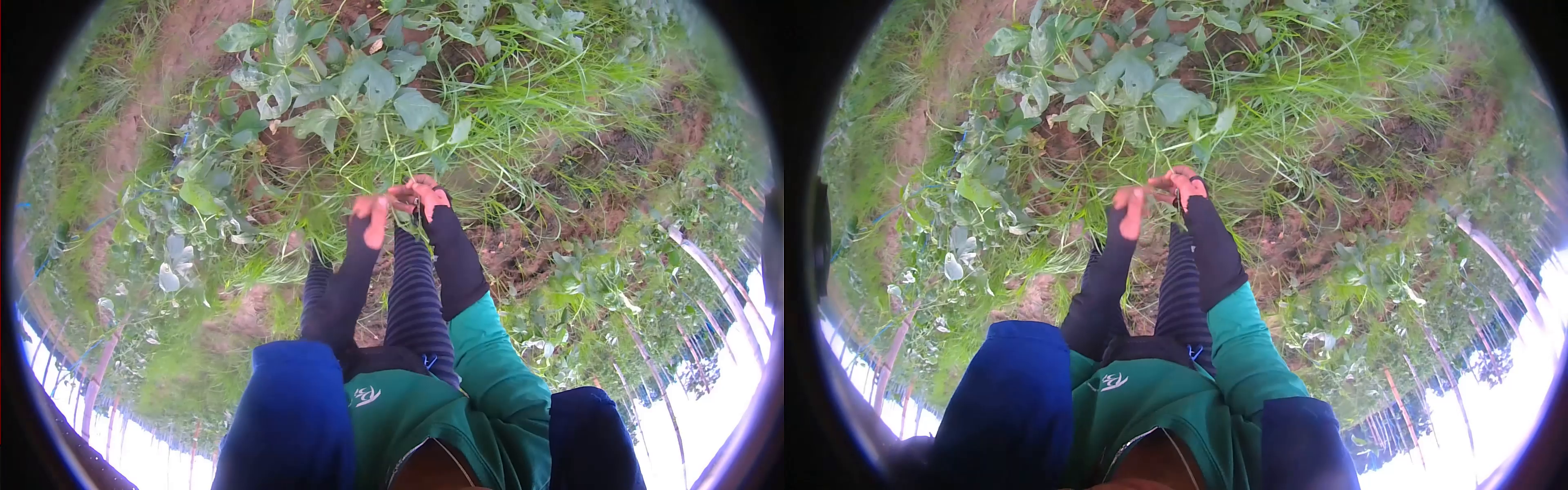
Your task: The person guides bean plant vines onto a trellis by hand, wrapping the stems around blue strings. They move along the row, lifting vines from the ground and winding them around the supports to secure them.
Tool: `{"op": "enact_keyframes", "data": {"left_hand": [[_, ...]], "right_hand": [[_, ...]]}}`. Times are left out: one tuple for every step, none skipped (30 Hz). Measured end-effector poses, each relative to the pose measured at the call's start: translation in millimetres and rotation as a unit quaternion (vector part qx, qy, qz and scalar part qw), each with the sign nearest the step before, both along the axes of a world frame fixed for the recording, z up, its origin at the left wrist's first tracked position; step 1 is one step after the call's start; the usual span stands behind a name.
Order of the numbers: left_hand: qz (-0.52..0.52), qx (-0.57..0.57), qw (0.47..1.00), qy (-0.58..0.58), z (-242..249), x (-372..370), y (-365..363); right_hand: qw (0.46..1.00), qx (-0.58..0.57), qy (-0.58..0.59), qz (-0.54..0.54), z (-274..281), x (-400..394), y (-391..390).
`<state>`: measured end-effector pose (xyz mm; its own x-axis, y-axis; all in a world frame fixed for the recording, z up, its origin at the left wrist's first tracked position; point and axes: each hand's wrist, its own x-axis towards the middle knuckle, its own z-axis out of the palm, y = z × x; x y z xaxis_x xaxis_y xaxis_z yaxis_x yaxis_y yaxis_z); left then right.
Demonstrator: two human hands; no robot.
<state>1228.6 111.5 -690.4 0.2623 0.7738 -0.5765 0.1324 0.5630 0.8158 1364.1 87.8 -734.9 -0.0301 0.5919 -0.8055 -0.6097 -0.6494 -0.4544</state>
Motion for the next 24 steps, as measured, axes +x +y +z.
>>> {"op": "enact_keyframes", "data": {"left_hand": [[0.097, 0.063, 0.990, 0.083, -12, 10, -4], [0.100, 0.063, 0.989, 0.085, -27, 8, -3], [0.038, -0.012, 0.998, 0.048, -36, 6, 5], [-0.024, -0.086, 0.996, 0.010, -43, 4, 9], [-0.075, -0.167, 0.983, 0.010, -47, 1, 10], [-0.074, -0.167, 0.983, 0.010, -49, -1, 9], [0.012, -0.232, 0.969, -0.078, -50, -2, 7], [0.098, -0.293, 0.937, -0.163, -51, -4, 5], [0.113, -0.326, 0.918, -0.198, -48, -7, 9], [0.113, -0.326, 0.917, -0.197, -45, -8, 11], [0.116, -0.336, 0.896, -0.265, -41, -9, 11], [0.118, -0.343, 0.871, -0.332, -32, -7, 14], [0.140, -0.356, 0.859, -0.341, -13, 1, 20], [0.139, -0.354, 0.860, -0.341, -12, 8, 16], [0.167, -0.336, 0.879, -0.295, -15, 13, 11], [0.196, -0.317, 0.895, -0.247, -20, 15, 7], [0.188, -0.292, 0.913, -0.215, -32, 14, 0], [0.188, -0.291, 0.913, -0.214, -37, 12, -3], [0.114, -0.177, 0.971, -0.114, -41, 9, -7], [0.035, -0.059, 0.998, -0.013, -42, 8, -10], [0.031, 0.017, 0.999, 0.025, -25, 11, -3], [0.031, 0.018, 0.999, 0.023, -29, 9, -4], [-0.026, 0.142, 0.986, 0.082, -37, 0, -4], [-0.082, 0.263, 0.951, 0.141, -35, -3, 2]], "right_hand": [[0.996, -0.003, 0.075, -0.048, -1, 2, -3], [0.984, -0.007, 0.151, -0.095, -3, 2, -7], [0.979, -0.048, 0.137, -0.144, 5, -3, -5], [0.979, -0.048, 0.137, -0.141, 7, -1, -8], [0.977, -0.029, 0.149, -0.149, 8, 4, -12], [0.974, -0.011, 0.162, -0.157, 7, 9, -18], [0.969, 0.026, 0.196, -0.150, 3, 14, -23], [0.969, 0.025, 0.197, -0.150, -1, 13, -27], [0.994, -0.012, 0.077, -0.076, -2, 14, -29], [0.998, -0.048, -0.044, -0.001, -4, 15, -31], [0.998, -0.049, -0.044, -0.001, -4, 15, -34], [0.989, -0.008, -0.114, 0.096, 3, 14, -36], [0.964, 0.035, -0.182, 0.193, 8, 11, -38], [0.922, 0.079, -0.247, 0.286, 12, 9, -39], [0.897, 0.090, -0.305, 0.309, 14, 6, -41], [0.897, 0.092, -0.304, 0.308, 12, 6, -37], [0.839, 0.140, -0.429, 0.304, 10, 7, -33], [0.764, 0.183, -0.545, 0.294, 13, 8, -25], [0.796, 0.156, -0.553, 0.191, 19, 12, -20], [0.796, 0.152, -0.554, 0.191, 18, 13, -11], [0.770, 0.187, -0.590, 0.154, 12, 13, 3], [0.740, 0.223, -0.624, 0.115, 5, 12, 17], [0.738, 0.225, -0.626, 0.113, -4, 9, 31], [0.701, 0.260, -0.644, 0.161, -12, 4, 45]]}}
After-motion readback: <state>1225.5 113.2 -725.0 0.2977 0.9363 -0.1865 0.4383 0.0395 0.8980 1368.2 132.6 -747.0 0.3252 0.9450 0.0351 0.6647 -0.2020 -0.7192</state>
